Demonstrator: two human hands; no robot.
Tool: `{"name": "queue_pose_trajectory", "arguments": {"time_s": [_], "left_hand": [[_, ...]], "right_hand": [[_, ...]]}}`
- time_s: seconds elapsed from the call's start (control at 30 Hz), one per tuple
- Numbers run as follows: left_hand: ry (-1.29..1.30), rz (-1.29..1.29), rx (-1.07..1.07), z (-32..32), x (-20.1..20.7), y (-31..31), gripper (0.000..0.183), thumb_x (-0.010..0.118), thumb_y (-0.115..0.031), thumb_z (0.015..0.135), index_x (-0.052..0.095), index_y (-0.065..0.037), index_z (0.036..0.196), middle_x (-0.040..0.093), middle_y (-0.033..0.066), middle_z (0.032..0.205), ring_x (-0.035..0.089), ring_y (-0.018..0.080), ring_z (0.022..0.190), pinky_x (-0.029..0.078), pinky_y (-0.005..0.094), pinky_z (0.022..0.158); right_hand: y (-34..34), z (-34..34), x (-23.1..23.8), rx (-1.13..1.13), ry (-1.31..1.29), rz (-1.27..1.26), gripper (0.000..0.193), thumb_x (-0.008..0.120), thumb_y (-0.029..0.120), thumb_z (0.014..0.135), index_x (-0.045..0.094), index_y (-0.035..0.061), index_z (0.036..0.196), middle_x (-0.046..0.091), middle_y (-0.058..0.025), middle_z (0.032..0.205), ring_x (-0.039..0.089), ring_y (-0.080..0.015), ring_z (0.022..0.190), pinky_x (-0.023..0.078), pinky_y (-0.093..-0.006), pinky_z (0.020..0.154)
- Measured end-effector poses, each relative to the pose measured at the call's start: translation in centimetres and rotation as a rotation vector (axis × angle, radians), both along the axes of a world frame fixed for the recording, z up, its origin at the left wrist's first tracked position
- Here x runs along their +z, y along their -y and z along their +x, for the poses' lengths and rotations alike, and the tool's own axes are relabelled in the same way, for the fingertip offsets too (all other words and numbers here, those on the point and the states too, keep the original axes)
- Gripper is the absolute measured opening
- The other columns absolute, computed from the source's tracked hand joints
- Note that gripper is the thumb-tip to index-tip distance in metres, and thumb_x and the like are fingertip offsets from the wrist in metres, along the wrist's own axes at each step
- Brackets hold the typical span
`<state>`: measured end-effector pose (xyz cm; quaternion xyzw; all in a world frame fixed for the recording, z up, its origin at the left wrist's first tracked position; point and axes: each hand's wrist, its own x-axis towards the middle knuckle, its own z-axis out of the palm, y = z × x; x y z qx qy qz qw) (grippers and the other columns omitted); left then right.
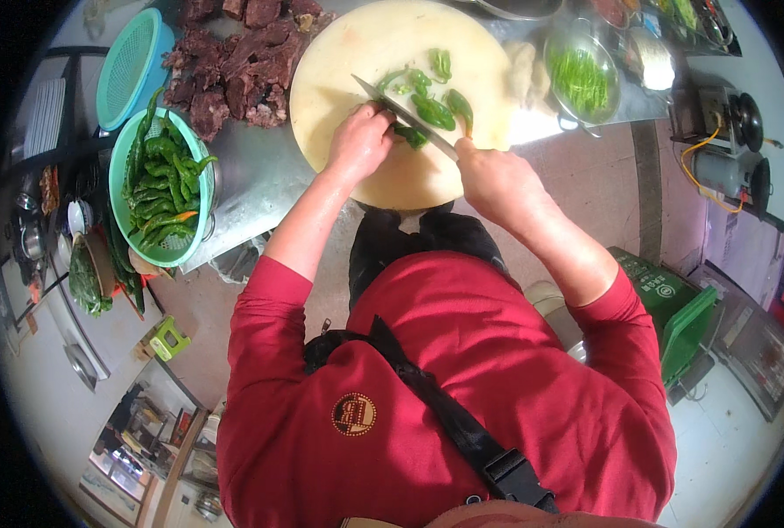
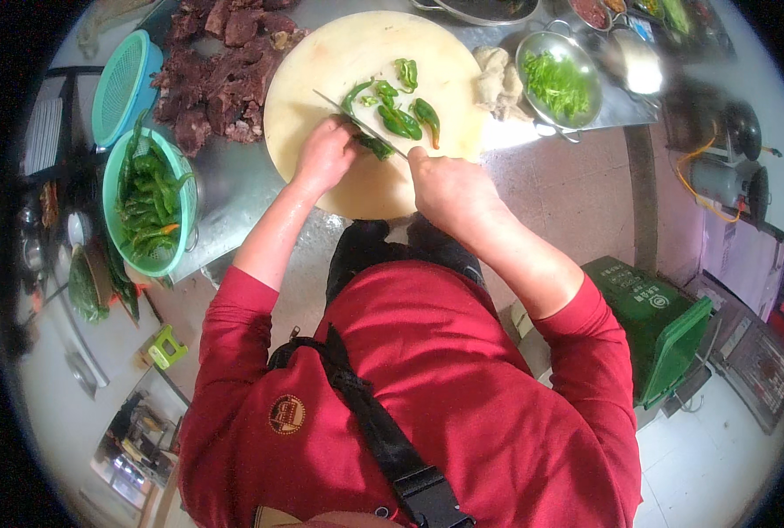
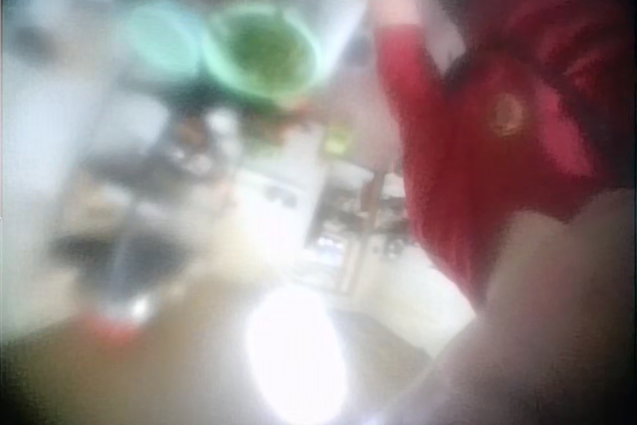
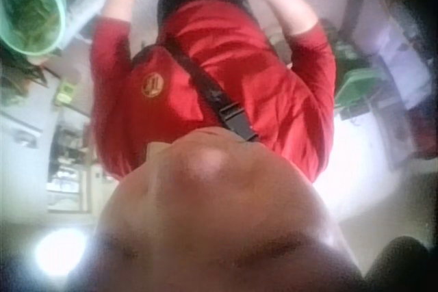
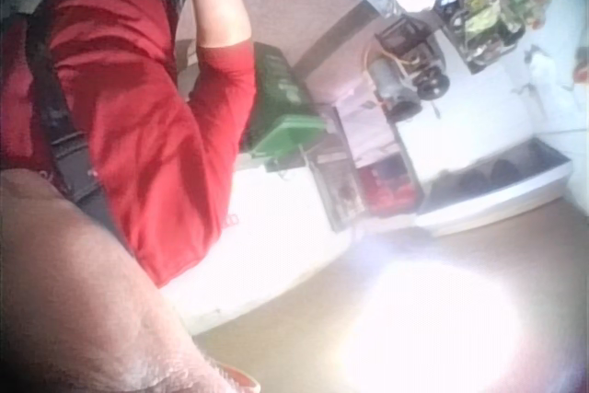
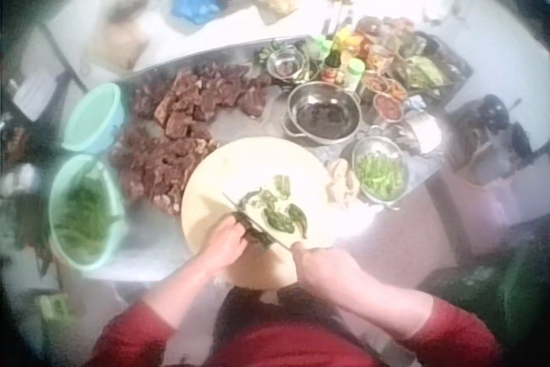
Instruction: The person repeatedly slices green chili peppers on a round cutting board using a cleaver. Each pepper is held with the left hand and cut into thin strips, then the strips are gathered and placed into a metal bowl. The process continues with multiple peppers taken from a nearby basket.
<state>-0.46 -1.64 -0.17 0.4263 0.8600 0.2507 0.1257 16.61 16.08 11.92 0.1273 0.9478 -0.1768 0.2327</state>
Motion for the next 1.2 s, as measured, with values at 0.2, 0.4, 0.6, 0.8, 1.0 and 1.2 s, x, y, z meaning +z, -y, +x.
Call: {"name": "queue_pose_trajectory", "arguments": {"time_s": [0.2,0.4,0.6,0.8,1.0,1.2], "left_hand": [[0.054,0.161,-0.056,-0.5,-1.4,0.6,0.026,0.065,-0.006,0.088,0.074,-0.006,0.113,0.070,0.0138,0.116,0.065,0.0369,0.110,0.055,0.0450,0.094],[0.195,0.156,0.045,0.2,-2.6,0.9,0.023,0.064,-0.004,0.087,0.073,-0.005,0.109,0.069,0.0148,0.110,0.064,0.0379,0.108,0.055,0.0458,0.092],[0.129,0.098,0.020,0.7,-2.6,1.5,0.034,0.060,0.000,0.088,0.071,-0.006,0.120,0.068,0.0167,0.117,0.065,0.0368,0.110,0.055,0.0431,0.097],[0.056,0.073,-0.012,0.9,-2.9,1.4,0.028,0.061,0.000,0.089,0.069,-0.003,0.116,0.068,0.0158,0.117,0.065,0.0365,0.112,0.055,0.0424,0.096],[0.014,0.003,-0.212,-1.4,-0.4,-0.7,0.024,0.062,-0.006,0.094,0.070,-0.005,0.116,0.068,0.0139,0.120,0.065,0.0332,0.115,0.055,0.0427,0.099],[-0.124,0.105,-0.511,1.1,1.1,-11.6,0.023,0.060,-0.004,0.092,0.074,-0.008,0.110,0.067,0.0116,0.113,0.063,0.0330,0.115,0.053,0.0451,0.103]], "right_hand": [[-0.2,-1.0,-0.7,0.048,-0.036,-0.013,0.018,0.047,0.009,0.100,0.052,-0.0009,0.115,0.074,-0.0234,0.083,0.074,-0.0431,0.077,0.059,-0.0541,0.067],[0.3,-1.0,-1.1,0.104,-0.016,-0.005,0.017,0.049,0.008,0.099,0.053,-0.0011,0.113,0.073,-0.0220,0.079,0.075,-0.0409,0.076,0.060,-0.0518,0.066],[0.0,-0.8,-1.6,0.029,-0.021,0.050,0.017,0.049,0.010,0.101,0.053,-0.0007,0.113,0.073,-0.0240,0.082,0.075,-0.0414,0.080,0.060,-0.0536,0.070],[0.8,-0.2,-3.7,0.020,-0.045,-0.055,0.015,0.051,0.015,0.102,0.053,0.0017,0.107,0.072,-0.0244,0.081,0.073,-0.0440,0.078,0.058,-0.0553,0.070],[-2.0,4.5,-2.5,-0.361,-0.224,-0.137,0.022,0.059,0.023,0.104,0.058,0.0039,0.115,0.071,-0.0293,0.090,0.069,-0.0512,0.090,0.054,-0.0577,0.074],[-5.7,7.1,-0.9,-0.735,-0.343,-0.088,0.025,0.060,0.023,0.105,0.059,-0.0013,0.105,0.067,-0.0297,0.081,0.068,-0.0485,0.078,0.052,-0.0509,0.069]]}}
